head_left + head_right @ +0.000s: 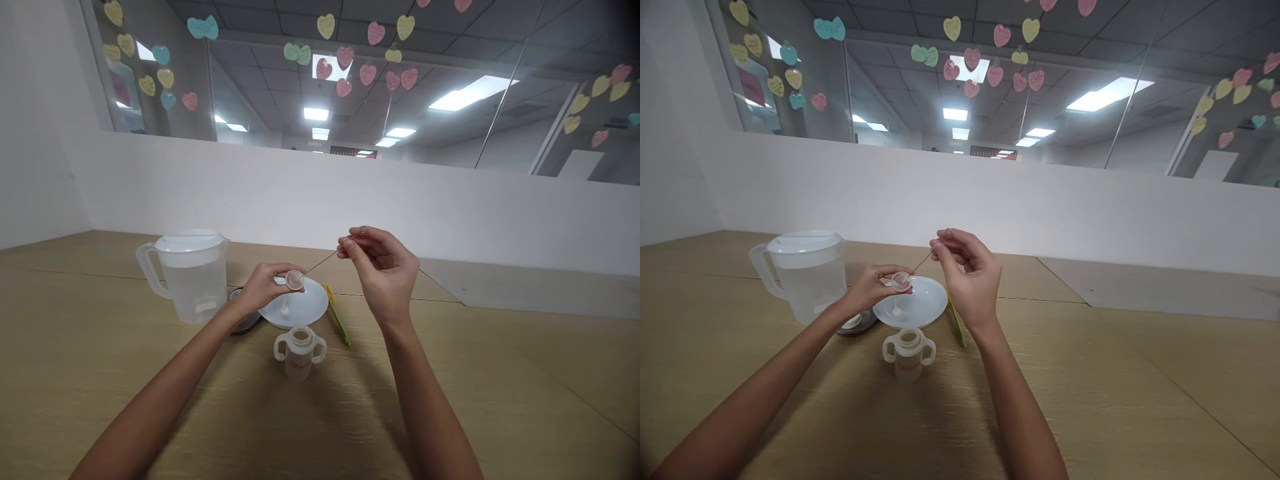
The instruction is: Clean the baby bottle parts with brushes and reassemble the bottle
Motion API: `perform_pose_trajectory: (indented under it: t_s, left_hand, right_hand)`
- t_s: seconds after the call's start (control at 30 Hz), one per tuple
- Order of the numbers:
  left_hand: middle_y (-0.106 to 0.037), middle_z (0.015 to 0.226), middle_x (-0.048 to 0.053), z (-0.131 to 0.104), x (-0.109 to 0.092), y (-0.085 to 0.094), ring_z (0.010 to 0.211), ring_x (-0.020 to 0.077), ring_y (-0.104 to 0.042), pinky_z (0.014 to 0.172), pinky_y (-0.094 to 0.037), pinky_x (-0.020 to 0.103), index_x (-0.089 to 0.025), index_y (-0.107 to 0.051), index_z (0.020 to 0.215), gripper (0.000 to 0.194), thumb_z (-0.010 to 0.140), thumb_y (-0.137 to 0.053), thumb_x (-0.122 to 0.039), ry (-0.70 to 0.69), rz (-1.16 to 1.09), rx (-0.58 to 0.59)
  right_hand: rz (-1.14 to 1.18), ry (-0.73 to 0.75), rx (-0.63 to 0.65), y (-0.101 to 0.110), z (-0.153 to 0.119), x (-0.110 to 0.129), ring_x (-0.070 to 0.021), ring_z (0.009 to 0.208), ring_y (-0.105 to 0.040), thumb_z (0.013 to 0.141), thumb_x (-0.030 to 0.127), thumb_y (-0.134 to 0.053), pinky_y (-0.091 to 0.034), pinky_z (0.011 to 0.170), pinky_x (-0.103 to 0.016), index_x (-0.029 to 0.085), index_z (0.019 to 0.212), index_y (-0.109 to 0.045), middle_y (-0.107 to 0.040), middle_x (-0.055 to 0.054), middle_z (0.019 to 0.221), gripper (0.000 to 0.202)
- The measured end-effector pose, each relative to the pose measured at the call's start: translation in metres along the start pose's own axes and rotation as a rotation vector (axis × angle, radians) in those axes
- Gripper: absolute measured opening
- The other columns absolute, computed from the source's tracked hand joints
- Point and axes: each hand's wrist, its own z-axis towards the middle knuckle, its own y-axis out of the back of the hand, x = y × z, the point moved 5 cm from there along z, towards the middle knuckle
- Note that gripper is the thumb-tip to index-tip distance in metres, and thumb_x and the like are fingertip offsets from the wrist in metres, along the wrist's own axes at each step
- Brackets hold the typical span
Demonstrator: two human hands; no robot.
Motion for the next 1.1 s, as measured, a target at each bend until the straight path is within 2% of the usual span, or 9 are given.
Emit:
perform_pose_trajectory:
  t_s: [0.23, 0.77, 0.97, 1.1]
  left_hand:
    - [-0.068, 0.081, 0.000, 0.000, -0.004, -0.001, 0.078, 0.0148, -0.060, 0.075, -0.046, 0.023, -0.016, -0.064, 0.086, 0.024, 0.071, -0.064, -0.035, -0.062, 0.016, 0.003]
    - [-0.068, 0.082, 0.000, 0.001, -0.002, -0.001, 0.077, 0.0149, -0.061, 0.075, -0.046, 0.023, -0.016, -0.065, 0.087, 0.026, 0.069, -0.066, -0.036, -0.054, 0.005, 0.018]
    - [-0.068, 0.083, 0.000, 0.000, -0.004, -0.001, 0.079, 0.0152, -0.061, 0.074, -0.046, 0.022, -0.017, -0.065, 0.087, 0.026, 0.070, -0.065, -0.036, -0.058, 0.005, 0.013]
    - [-0.070, 0.080, 0.000, -0.002, -0.006, -0.004, 0.078, 0.0156, -0.061, 0.074, -0.045, 0.023, -0.017, -0.066, 0.092, 0.028, 0.072, -0.063, -0.038, -0.057, 0.022, 0.058]
  right_hand:
    - [0.018, -0.003, 0.021, -0.002, -0.001, 0.002, -0.0130, 0.063, -0.063, 0.071, 0.019, -0.065, -0.056, 0.062, -0.031, 0.020, 0.083, -0.063, -0.067, -0.001, 0.081, 0.012]
    - [-0.007, 0.024, 0.018, -0.003, -0.001, 0.002, -0.0127, 0.063, -0.063, 0.072, 0.020, -0.064, -0.056, 0.061, -0.030, 0.020, 0.083, -0.063, -0.066, -0.001, 0.081, 0.011]
    - [-0.014, 0.015, 0.059, -0.010, -0.005, -0.001, -0.0125, 0.063, -0.063, 0.072, 0.020, -0.063, -0.056, 0.061, -0.030, 0.020, 0.083, -0.063, -0.067, -0.001, 0.081, 0.010]
    - [-0.049, 0.038, 0.110, -0.018, -0.009, -0.007, -0.0139, 0.068, -0.064, 0.073, 0.018, -0.062, -0.055, 0.063, -0.029, 0.020, 0.085, -0.063, -0.067, -0.002, 0.081, 0.012]
